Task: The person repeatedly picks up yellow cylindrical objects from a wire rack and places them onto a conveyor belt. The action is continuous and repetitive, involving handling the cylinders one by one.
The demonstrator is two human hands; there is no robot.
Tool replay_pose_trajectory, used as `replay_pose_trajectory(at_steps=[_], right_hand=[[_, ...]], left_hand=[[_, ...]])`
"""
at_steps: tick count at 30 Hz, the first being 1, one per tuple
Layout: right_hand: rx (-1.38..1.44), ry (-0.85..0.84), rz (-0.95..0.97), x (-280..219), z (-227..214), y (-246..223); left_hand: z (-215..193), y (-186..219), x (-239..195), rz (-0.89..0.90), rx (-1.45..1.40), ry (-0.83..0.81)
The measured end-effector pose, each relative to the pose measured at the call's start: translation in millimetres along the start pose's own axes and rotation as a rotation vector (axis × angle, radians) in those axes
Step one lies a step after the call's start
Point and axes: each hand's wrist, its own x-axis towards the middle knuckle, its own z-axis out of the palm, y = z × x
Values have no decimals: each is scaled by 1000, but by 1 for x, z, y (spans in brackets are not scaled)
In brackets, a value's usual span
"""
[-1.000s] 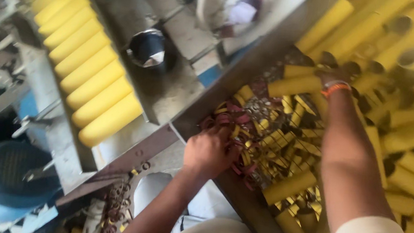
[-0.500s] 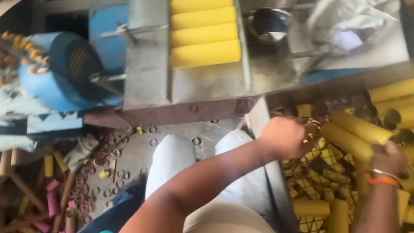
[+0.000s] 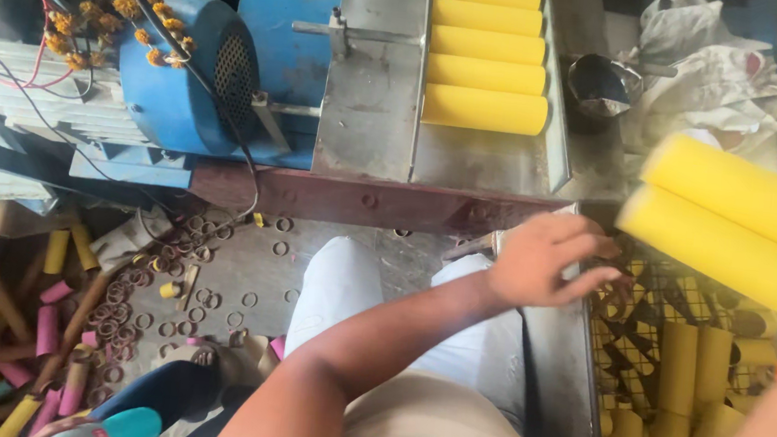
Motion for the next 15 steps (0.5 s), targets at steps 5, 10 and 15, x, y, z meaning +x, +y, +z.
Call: replay_pose_trajectory(at_steps=[5,10,15], right_hand=[[118,-55,-59,34,72,21],[86,-177,43,59,129,52],[141,-171,124,72,174,78]], left_hand=[[-64,-6,16,26,289,81],[-96,-13,39,-40,390,39],[-100,-34,56,-97,468,-104]])
